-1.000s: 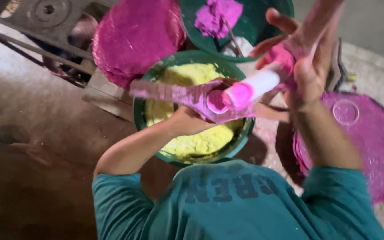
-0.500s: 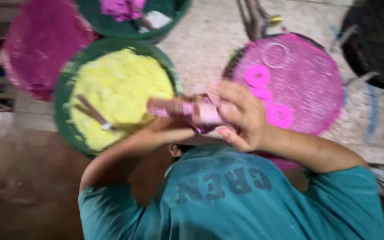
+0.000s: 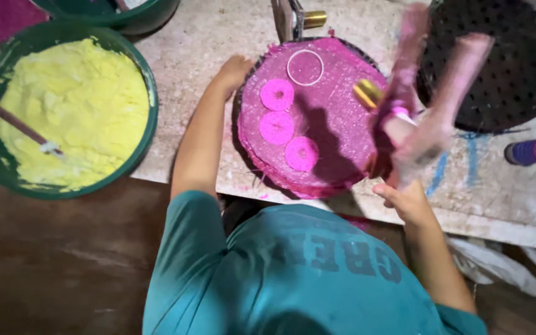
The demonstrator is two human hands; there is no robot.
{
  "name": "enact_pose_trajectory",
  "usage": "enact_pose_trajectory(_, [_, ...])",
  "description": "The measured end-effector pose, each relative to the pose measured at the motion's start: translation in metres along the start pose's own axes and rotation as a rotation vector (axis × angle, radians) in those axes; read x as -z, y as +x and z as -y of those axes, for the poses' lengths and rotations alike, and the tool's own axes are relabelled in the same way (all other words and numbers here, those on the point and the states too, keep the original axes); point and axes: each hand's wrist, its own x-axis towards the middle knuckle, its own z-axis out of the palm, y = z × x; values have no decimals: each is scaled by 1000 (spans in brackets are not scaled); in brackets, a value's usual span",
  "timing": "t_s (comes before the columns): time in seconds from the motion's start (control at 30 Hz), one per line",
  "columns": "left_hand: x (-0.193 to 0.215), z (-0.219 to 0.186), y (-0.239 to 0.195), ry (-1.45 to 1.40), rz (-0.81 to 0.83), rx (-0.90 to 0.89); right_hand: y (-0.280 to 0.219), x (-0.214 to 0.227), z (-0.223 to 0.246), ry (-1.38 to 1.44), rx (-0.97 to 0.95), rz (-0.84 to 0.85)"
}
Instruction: The person uses a wooden press to scoop pink and yellow dough, then presses it into circular molds on a pink glittery mat. The person repeats this process to create multiple layered dough circles.
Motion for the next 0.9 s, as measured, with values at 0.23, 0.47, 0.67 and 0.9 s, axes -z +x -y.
enact_pose_trajectory(0.23, [-27, 87, 10, -510, -129, -154, -12, 7, -1, 285, 287, -40])
enact_pose_trajectory(0.47, [-116, 153, -154, -602, -521, -160, 19, -5, -13, 319, 252, -112])
enact_pose_trajectory(0.67, [-123, 94, -232, 239, -884, -493, 24, -30, 32, 341, 305, 83])
enact_pose_trajectory(0.9, [-58, 8, -191, 630, -114, -691, 25, -63, 75, 323, 264, 106])
